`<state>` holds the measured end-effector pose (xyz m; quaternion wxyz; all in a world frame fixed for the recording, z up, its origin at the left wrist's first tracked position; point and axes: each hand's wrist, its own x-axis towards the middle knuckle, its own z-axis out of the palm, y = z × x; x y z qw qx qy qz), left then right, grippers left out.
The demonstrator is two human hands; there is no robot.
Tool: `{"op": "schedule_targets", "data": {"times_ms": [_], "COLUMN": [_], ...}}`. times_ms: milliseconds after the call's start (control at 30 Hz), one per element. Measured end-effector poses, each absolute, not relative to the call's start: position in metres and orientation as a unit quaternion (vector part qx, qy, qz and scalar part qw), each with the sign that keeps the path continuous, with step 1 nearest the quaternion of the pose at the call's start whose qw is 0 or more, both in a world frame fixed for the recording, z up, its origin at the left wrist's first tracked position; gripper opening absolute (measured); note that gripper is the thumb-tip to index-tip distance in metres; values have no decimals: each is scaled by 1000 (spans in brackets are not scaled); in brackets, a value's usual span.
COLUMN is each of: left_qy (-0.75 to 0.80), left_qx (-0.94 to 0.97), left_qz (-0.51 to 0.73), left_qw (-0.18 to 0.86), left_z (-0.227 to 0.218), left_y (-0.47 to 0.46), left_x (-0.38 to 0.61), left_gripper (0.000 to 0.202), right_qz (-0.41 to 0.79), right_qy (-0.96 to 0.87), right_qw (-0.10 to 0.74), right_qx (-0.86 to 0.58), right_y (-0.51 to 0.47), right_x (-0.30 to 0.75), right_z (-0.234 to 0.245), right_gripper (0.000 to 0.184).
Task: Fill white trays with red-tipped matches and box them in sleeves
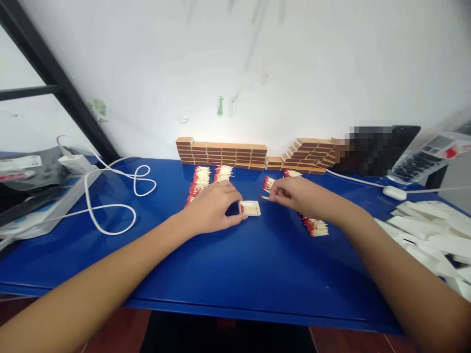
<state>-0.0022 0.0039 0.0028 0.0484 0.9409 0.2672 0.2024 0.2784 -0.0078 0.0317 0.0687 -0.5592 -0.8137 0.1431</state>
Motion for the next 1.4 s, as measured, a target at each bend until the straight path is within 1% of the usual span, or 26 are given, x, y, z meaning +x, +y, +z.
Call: {"op": "schedule_targets", "data": {"times_ms": [100, 167, 367, 500, 633, 733, 867, 1033, 1233, 1400], "left_qy": [266, 263, 265, 262, 264, 266, 268, 268, 266, 265], "left_qx": [940, 941, 942, 942, 940, 938, 937, 938, 938, 940], "left_qz": [206, 207, 202, 202, 207, 213, 217, 214, 213, 210], "left_qw": [52, 55, 48, 54, 66, 66, 56, 56, 62, 54], "left_z": [3, 3, 2, 1, 2, 2, 3, 4, 3, 1], "left_y": [3, 3, 4, 3, 4, 5, 5, 5, 6, 5], "left_x": [-2, -2, -1, -1, -2, -3, -3, -3, -3, -3], "left_gripper": [24, 23, 28, 26, 24, 22, 24, 25, 23, 24], "right_qz": [140, 155, 151, 151, 76, 35, 52, 62, 83, 83], "right_qy": [-832, -841, -865, -855, -824, -803, -795, -784, -804, -837], "right_qw": [122, 140, 131, 138, 168, 142, 86, 49, 53, 112], "right_qx": [-523, -499, -460, -477, -535, -578, -598, -616, -586, -529], "right_y": [-15, -20, -28, -26, -18, -9, 0, 4, 2, -12], "right_x": [269, 260, 244, 250, 267, 279, 282, 276, 275, 268], "right_z": [35, 34, 18, 25, 38, 39, 29, 18, 19, 27], "right_gripper": [24, 23, 19, 20, 23, 21, 19, 21, 22, 19]}}
